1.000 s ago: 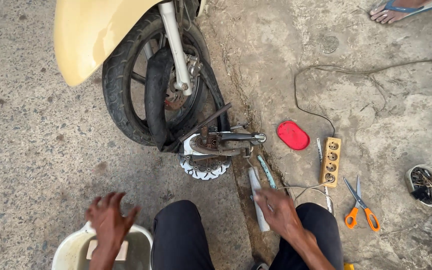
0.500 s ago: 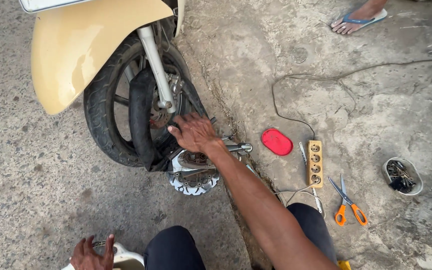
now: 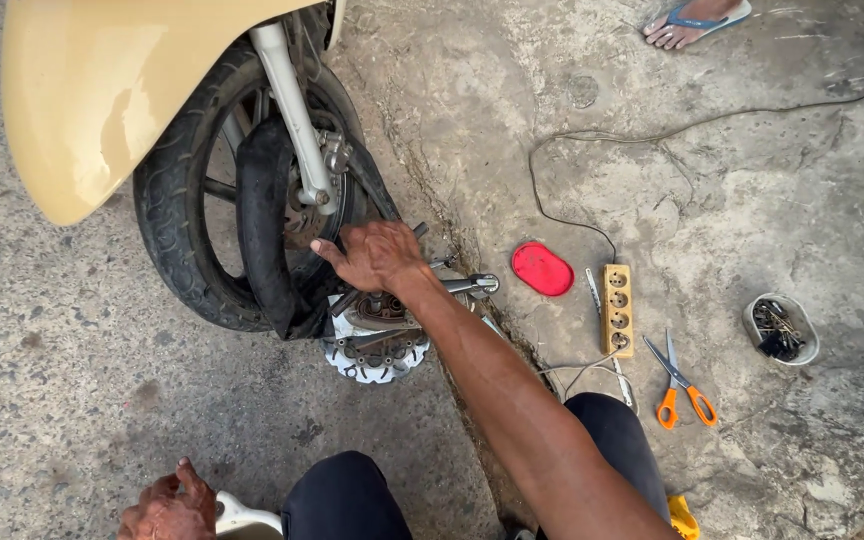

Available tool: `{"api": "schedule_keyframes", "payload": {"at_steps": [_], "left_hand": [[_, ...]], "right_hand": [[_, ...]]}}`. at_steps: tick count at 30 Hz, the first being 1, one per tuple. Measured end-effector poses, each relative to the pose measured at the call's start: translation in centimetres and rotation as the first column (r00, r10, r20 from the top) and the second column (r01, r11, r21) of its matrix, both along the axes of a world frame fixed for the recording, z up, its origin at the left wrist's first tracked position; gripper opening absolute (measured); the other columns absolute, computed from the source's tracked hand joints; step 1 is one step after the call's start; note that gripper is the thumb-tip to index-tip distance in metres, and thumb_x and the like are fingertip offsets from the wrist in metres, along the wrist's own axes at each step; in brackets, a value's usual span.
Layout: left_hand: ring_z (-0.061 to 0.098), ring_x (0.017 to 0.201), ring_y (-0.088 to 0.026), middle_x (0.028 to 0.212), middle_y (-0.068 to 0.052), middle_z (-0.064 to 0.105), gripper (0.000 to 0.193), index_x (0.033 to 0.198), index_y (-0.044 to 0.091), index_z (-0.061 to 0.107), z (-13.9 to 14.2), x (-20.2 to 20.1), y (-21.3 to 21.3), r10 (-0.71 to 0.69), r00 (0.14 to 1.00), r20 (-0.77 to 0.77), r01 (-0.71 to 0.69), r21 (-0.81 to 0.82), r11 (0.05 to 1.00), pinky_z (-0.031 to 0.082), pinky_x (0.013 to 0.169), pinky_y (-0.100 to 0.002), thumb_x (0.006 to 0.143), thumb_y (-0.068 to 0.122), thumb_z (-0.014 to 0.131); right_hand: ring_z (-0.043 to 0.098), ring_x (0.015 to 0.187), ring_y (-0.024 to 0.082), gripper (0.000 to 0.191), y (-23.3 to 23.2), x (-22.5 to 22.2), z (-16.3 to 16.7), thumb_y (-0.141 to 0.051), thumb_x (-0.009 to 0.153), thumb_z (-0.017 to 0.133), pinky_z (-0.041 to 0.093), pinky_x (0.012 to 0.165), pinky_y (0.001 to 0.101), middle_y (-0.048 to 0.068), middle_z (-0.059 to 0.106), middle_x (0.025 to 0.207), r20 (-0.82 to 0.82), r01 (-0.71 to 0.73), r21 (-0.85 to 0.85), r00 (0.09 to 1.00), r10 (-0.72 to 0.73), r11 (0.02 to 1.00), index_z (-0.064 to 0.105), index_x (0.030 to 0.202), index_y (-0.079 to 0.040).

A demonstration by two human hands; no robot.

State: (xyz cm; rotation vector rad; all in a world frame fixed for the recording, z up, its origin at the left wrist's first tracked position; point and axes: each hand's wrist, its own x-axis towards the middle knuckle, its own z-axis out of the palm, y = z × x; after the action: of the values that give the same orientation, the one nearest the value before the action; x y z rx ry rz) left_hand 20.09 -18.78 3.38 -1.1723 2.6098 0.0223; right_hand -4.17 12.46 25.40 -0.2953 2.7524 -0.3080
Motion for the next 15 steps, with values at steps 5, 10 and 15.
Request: {"api": "schedule_keyframes", "payload": {"at_steps": [5,10,15], "left_hand": [[0.065,0.112,-0.033,0.095,-0.007,0.081,0.06,0.101,0.021,0.086,-0.44,0.28,0.2,-0.077,0.997,-0.027,0.074,-0.093,0.993,0.039,0.111,-0.052,0.113,0.062,0.045],[0.062,0.116,-0.033,0.095,-0.008,0.081,0.063,0.098,0.02,0.087,-0.85,0.13,0.18,-0.012,0.998,-0.065,0.008,-0.063,0.998,0.036,0.114,-0.052,0.113,0.063,0.045],[0.064,0.111,-0.034,0.094,-0.007,0.08,0.057,0.099,0.017,0.087,-1.03,0.14,0.03,-0.066,0.994,-0.087,0.061,-0.063,0.996,0.041,0.11,-0.055,0.112,0.059,0.05]], "right_hand": [[0.072,0.102,0.032,0.08,-0.14,-0.23,0.13,-0.071,0.098,0.028,0.05,0.101,0.0498,0.02,0.075,0.092,0.007,0.01,0.002,1.0,-0.01,1.0,0.079,0.09,-0.009],[0.071,0.102,0.03,0.081,-0.08,-0.33,0.08,-0.071,0.097,0.028,0.048,0.101,0.0498,0.018,0.075,0.092,0.035,0.027,0.002,0.999,-0.027,1.0,0.08,0.088,-0.01],[0.072,0.099,0.029,0.08,-0.05,-0.44,0.1,-0.072,0.097,0.029,0.049,0.1,0.0485,0.018,0.075,0.089,0.02,0.019,-0.008,1.0,-0.019,1.0,0.08,0.087,-0.01]]}}
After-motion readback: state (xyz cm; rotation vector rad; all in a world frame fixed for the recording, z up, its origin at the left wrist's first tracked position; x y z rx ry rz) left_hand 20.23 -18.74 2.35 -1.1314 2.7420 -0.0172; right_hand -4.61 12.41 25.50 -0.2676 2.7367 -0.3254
